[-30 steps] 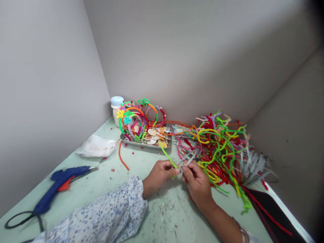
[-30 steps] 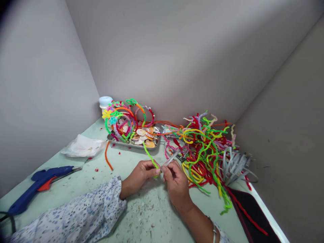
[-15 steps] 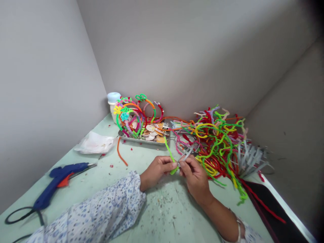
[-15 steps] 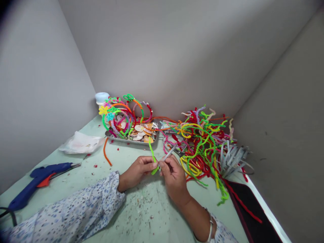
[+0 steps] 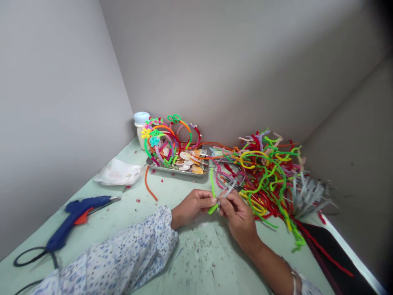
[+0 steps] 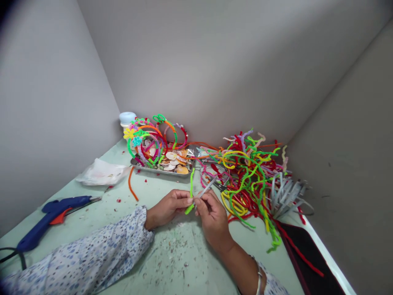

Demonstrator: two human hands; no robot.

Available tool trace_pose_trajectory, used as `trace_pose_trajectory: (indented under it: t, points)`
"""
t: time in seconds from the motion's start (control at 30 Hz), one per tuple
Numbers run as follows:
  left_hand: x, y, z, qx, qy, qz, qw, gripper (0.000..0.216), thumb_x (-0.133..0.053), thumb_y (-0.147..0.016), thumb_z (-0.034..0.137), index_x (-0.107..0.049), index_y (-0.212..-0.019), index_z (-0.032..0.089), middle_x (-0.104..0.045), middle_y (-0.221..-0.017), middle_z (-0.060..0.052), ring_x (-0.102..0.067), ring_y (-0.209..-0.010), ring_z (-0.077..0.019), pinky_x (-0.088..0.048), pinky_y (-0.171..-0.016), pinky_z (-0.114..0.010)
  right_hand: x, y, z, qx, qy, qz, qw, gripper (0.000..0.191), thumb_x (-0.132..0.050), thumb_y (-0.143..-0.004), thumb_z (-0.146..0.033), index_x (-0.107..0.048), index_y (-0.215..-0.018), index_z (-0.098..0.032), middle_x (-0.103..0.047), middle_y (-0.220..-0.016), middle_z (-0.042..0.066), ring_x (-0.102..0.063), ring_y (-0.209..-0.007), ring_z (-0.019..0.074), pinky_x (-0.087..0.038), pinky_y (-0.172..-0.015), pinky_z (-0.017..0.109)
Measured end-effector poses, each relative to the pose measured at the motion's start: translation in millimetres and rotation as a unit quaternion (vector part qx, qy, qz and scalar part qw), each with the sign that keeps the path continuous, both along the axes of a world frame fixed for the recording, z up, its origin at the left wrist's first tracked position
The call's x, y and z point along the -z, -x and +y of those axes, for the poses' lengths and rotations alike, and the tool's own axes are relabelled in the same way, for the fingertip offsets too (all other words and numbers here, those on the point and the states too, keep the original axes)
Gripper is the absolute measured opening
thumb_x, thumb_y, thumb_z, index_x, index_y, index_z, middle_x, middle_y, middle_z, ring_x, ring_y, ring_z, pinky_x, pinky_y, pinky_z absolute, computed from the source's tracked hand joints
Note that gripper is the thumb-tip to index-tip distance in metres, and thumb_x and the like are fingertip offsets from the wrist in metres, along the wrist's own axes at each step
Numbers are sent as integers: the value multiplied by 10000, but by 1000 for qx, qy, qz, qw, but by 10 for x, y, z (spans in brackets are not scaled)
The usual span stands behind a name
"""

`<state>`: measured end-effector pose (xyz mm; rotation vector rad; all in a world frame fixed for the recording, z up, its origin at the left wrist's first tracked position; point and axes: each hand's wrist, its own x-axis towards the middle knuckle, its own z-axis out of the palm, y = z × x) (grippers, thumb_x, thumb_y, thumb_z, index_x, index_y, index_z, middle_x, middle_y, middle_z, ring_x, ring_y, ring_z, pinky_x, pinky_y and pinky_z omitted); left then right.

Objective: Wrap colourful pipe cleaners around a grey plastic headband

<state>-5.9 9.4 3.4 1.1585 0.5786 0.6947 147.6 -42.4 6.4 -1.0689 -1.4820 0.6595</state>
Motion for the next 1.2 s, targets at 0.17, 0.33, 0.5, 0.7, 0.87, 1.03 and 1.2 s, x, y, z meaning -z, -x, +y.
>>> trace_pose_trajectory:
  t: [0.17, 0.33, 0.5, 0.7, 0.87, 1.03, 1.2]
  points:
    - [-13, 8, 2, -1, 3, -8, 1000, 325, -696, -713, 382, -534, -613, 118, -405, -522, 41, -293, -501, -64, -167, -516, -250, 7, 4, 12, -8, -1, 1, 1000, 262, -513, -901, -265, -536, -648, -202, -461, -672, -19, -468, -634, 133, -366, -612, 268]
    - [-22, 6, -2, -1, 0, -14, 1000, 319, -683, -729, 370, -525, -612, 118, -396, -520, 44, -284, -503, -63, -162, -515, -252, 33, 3, 24, -12, 3, 11, 1000, 218, -516, -904, -267, -565, -701, -204, -462, -670, -20, -469, -631, 134, -369, -602, 266]
    - [-14, 10, 4, 0, 2, -4, 1000, 334, -688, -719, 390, -525, -610, 120, -387, -516, 48, -273, -499, -62, -148, -511, -255, 37, -7, 22, -16, 0, 12, 1000, 242, -510, -908, -266, -555, -679, -203, -464, -672, -18, -470, -633, 133, -376, -608, 266]
    - [-13, 10, 7, 4, 5, 2, 1000, 356, -693, -702, 423, -527, -601, 124, -386, -509, 47, -267, -493, -63, -137, -511, -262, 39, -9, 24, -14, 10, 14, 1000, 212, -523, -898, -274, -580, -705, -206, -485, -684, -11, -480, -641, 140, -380, -599, 265]
    - [-33, 7, 5, 13, 12, -4, 1000, 357, -699, -693, 426, -530, -592, 127, -384, -507, 43, -265, -493, -66, -138, -514, -266, 52, -8, 22, -16, 12, 10, 1000, 239, -521, -900, -290, -571, -682, -205, -486, -680, -6, -483, -658, 147, -383, -618, 269]
    - [-25, 13, 11, 16, 10, -4, 1000, 353, -692, -703, 423, -532, -595, 127, -374, -510, 45, -264, -497, -67, -141, -513, -267, 55, -5, 19, -21, 7, 10, 1000, 236, -523, -900, -285, -568, -683, -204, -479, -687, -7, -477, -665, 145, -379, -615, 265]
    - [-24, 2, 7, 5, -11, 5, 1000, 347, -671, -735, 420, -536, -617, 123, -380, -517, 48, -266, -494, -62, -149, -505, -258, 52, -6, 39, -14, 13, 18, 1000, 231, -526, -897, -284, -563, -684, -202, -471, -673, -17, -469, -622, 130, -377, -600, 260]
